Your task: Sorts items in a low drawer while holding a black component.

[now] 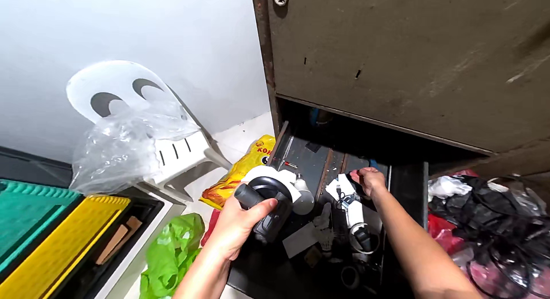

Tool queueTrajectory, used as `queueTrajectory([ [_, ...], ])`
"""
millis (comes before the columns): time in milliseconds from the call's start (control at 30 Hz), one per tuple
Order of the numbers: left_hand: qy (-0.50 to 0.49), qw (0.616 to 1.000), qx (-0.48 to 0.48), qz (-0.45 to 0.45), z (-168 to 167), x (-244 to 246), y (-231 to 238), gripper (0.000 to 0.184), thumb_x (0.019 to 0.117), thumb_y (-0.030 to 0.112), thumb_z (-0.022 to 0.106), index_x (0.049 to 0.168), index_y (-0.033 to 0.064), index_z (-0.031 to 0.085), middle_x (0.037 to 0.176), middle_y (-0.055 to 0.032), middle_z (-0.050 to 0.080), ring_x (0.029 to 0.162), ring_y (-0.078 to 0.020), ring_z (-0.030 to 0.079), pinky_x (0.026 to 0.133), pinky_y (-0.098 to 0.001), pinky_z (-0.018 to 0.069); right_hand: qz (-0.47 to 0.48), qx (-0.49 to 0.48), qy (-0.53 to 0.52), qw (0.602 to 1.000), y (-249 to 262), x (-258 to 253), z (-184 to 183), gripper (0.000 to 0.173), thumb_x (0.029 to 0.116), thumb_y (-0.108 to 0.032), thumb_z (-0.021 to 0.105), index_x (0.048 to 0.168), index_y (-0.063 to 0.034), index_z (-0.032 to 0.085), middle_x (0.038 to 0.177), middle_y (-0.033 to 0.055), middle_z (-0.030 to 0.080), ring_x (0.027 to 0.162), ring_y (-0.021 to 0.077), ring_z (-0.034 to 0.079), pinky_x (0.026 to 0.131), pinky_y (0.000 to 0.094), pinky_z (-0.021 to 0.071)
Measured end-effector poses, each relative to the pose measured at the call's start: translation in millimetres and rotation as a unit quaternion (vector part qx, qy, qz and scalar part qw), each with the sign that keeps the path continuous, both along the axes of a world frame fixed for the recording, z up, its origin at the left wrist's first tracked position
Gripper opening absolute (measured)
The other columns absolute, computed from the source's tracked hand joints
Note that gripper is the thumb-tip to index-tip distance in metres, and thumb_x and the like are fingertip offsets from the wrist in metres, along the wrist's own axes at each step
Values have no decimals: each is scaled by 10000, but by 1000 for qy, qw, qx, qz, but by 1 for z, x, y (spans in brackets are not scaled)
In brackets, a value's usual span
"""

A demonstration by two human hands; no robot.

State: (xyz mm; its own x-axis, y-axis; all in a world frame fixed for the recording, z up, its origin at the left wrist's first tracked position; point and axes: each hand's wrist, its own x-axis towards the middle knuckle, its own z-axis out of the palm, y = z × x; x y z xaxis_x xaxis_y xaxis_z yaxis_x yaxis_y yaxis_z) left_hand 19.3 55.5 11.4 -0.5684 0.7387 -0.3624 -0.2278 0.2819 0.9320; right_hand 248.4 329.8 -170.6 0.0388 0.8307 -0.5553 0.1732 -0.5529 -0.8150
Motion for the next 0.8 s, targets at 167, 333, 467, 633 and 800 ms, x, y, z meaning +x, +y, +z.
queueTrajectory([
  [167, 2, 1000, 0, -6, 2, 1, 1, 412, 721, 146, 771, 1097, 66, 623, 878, -32, 729, 792, -116, 721, 715, -268, 614, 155, -39, -11, 987, -7, -26, 3, 190, 1070, -109, 463, 1136, -12, 611, 795, 22, 582, 594, 74, 514, 562, 236, 458],
  [333, 5, 1000, -3, -8, 0, 2, 0, 440, 725, 123, 774, 1130, 61, 612, 901, -34, 728, 812, -110, 718, 726, -270, 614, 466, 43, -312, 827, -22, -53, -6, 274, 1052, -186, 560, 1170, 13, 708, 1202, 270, 680, 1168, 425, 639, 1014, 612, 473],
  [467, 14, 1000, -20, -8, 1, 1, 0, 451, 727, 133, 781, 1141, 79, 609, 903, -12, 725, 810, -94, 714, 717, -259, 609, 518, 26, -412, 750, -28, -66, -11, 332, 1010, -244, 648, 1222, 9, 682, 1283, 253, 654, 1243, 411, 612, 1051, 585, 473],
  [633, 18, 999, -21, -16, 2, 0, 0, 454, 716, 142, 773, 1141, 97, 622, 903, -6, 728, 809, -92, 714, 713, -259, 608, 530, 16, -463, 711, -42, -69, -6, 315, 995, -182, 638, 1219, 36, 677, 1337, 247, 627, 1267, 408, 597, 1030, 576, 493],
  [800, 18, 999, -25, -15, 0, 0, 1, 506, 673, 198, 804, 1137, 105, 626, 919, -2, 728, 837, -96, 715, 733, -263, 607, 537, 11, -476, 697, -48, -74, 4, 320, 1043, -158, 533, 1261, 47, 645, 1393, 225, 596, 1290, 381, 589, 1040, 549, 491],
])
